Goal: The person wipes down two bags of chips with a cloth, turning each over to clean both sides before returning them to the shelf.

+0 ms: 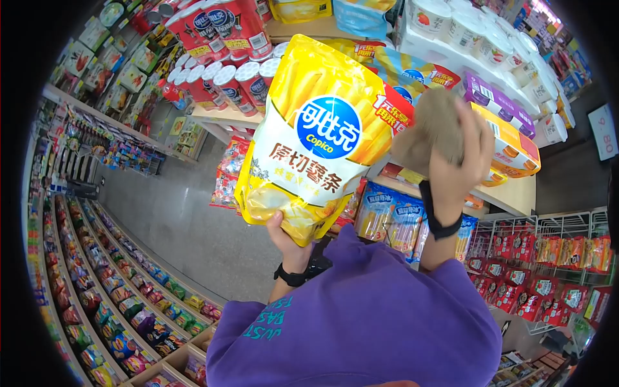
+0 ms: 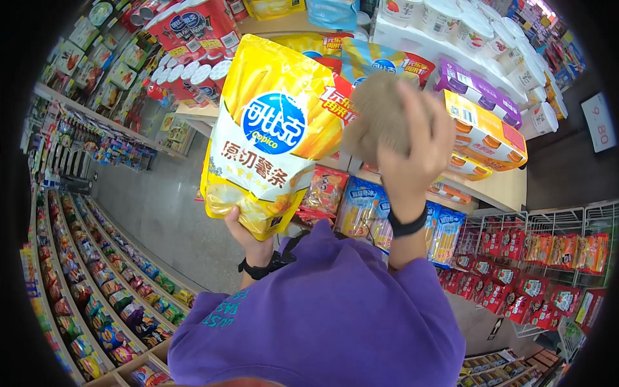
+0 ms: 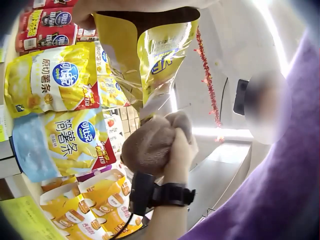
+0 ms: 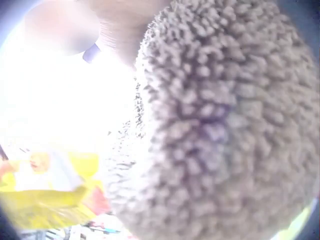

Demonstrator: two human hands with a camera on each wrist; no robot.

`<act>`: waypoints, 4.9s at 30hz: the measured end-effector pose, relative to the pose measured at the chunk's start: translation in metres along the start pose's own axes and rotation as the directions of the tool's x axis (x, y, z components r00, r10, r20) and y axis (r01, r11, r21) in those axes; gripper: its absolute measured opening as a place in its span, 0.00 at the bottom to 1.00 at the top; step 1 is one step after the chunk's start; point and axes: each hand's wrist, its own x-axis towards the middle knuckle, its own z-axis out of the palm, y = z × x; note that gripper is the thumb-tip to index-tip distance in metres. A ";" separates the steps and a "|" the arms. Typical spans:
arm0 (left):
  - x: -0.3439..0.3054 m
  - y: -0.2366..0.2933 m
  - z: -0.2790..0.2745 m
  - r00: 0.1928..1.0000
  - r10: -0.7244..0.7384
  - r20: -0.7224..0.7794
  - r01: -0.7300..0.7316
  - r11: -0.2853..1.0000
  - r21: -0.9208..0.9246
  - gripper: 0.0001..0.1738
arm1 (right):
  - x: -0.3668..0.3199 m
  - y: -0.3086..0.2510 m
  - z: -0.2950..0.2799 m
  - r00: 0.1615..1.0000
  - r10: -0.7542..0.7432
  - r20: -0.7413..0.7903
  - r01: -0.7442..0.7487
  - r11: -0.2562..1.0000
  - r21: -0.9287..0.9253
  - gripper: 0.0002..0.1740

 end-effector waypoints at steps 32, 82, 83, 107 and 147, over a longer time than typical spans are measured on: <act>-0.025 -0.065 0.019 0.689 -0.570 0.448 0.672 0.735 -0.097 0.37 | -0.099 -0.020 -0.109 0.680 -0.332 0.654 -0.306 0.682 0.664 0.30; -0.319 -0.228 0.098 -0.186 -0.747 0.638 0.979 -0.195 0.057 0.30 | -0.053 0.162 -0.446 0.979 -0.132 -0.155 0.162 0.966 0.203 0.22; -0.321 -0.228 0.097 -0.187 -0.747 0.638 0.979 -0.197 0.057 0.30 | -0.049 0.155 -0.452 0.933 -0.348 0.086 0.292 0.876 0.384 0.22; -0.286 -0.246 0.080 0.365 -0.767 0.528 0.900 0.436 0.011 0.32 | -0.079 0.159 -0.377 0.968 0.096 0.233 -0.141 0.973 0.182 0.32; -0.227 0.018 -0.110 0.939 0.344 0.009 -0.344 0.938 -0.031 0.26 | -0.194 -0.203 -0.245 0.625 -0.549 0.555 -0.144 0.618 0.773 0.29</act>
